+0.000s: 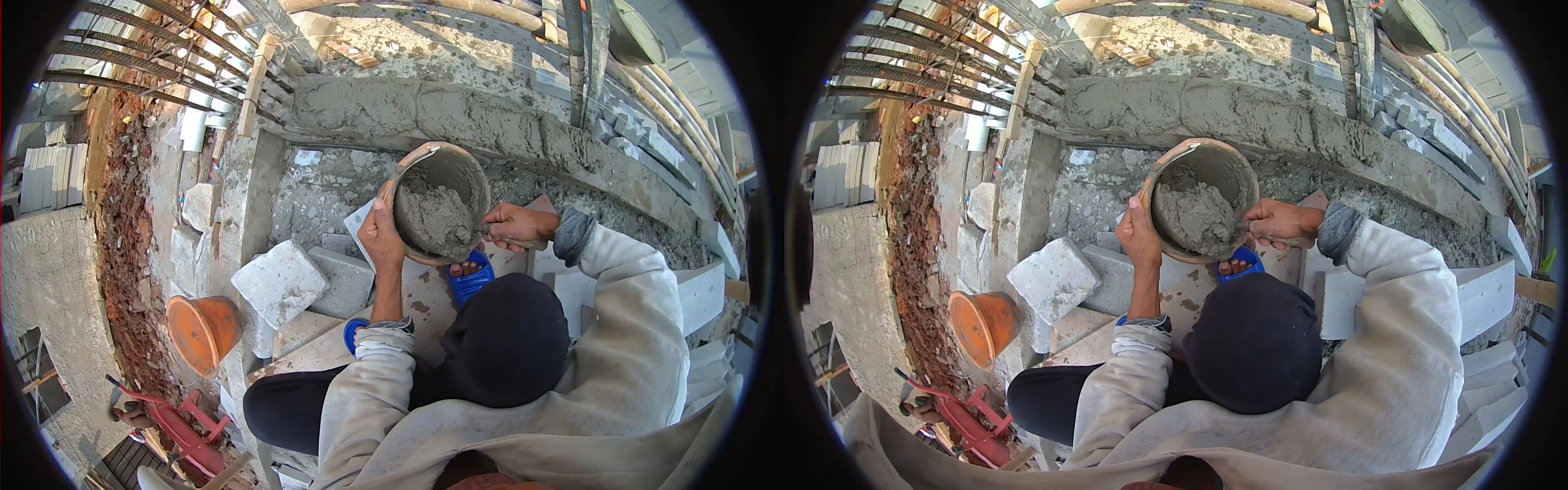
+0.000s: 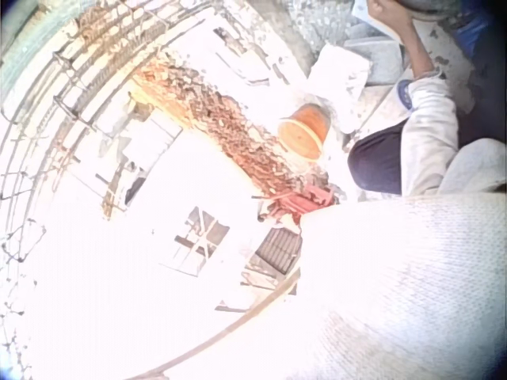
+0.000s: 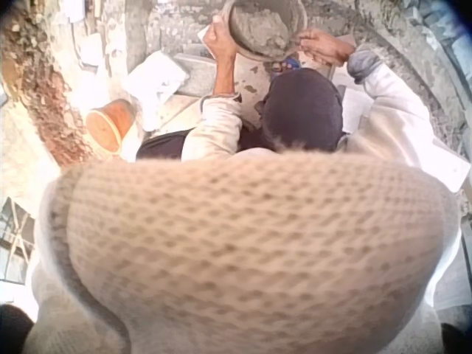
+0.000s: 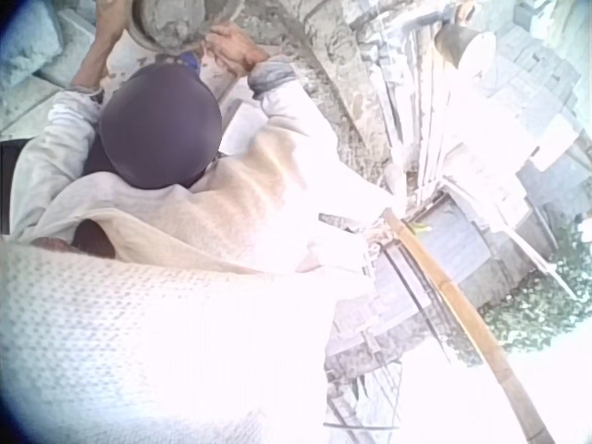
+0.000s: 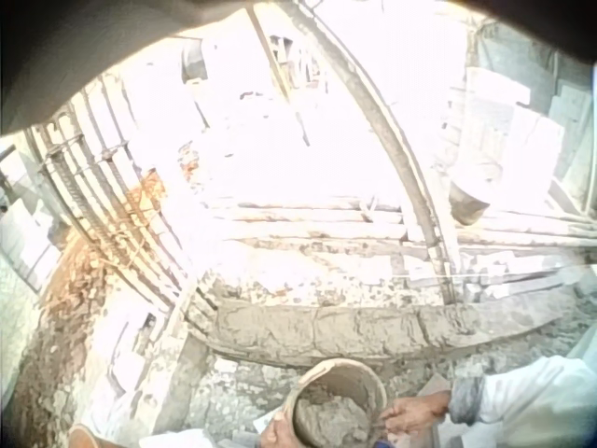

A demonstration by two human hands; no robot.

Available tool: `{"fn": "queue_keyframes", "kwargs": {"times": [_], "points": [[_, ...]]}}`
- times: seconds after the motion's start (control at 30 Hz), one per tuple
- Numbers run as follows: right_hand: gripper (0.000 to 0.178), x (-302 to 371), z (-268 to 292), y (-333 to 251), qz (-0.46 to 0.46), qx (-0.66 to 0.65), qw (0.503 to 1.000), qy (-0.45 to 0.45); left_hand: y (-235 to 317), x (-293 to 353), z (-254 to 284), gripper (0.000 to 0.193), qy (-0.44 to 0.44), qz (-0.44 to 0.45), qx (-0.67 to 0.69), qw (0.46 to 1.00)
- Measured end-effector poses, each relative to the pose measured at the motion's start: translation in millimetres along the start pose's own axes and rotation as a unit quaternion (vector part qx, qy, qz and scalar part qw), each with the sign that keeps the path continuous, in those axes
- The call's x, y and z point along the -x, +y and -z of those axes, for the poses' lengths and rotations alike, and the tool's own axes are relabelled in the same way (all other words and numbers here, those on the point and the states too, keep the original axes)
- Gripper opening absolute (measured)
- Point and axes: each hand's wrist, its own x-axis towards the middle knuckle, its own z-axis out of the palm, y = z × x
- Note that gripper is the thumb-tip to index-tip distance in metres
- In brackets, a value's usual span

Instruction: Applying mortar with a trowel and laying white AAC blocks to construct a wall.

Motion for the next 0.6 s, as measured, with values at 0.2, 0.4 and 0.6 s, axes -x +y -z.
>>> {"fn": "queue_keyframes", "kwargs": {"times": [0.2, 0.4, 0.6], "points": [[0.019, 67.8, 46.3, -5.1, 0.036, 0.012, 0.999, 0.017, -9.4, -13.2, 15.2, 0.048, 0.0, 0.043, 0.005, 0.999], [0.02, 200.0, 98.2, 18.6, -0.021, 0.017, 0.982, 0.188, -20.4, -28.0, 26.9, 0.042, 0.026, 0.027, -0.051, 0.998], [0.017, 274.2, 189.7, 74.9, -0.069, 0.177, 0.928, 0.319, -13.7, -30.1, 24.3, 0.034, -0.007, 0.077, -0.097, 0.992]]}}
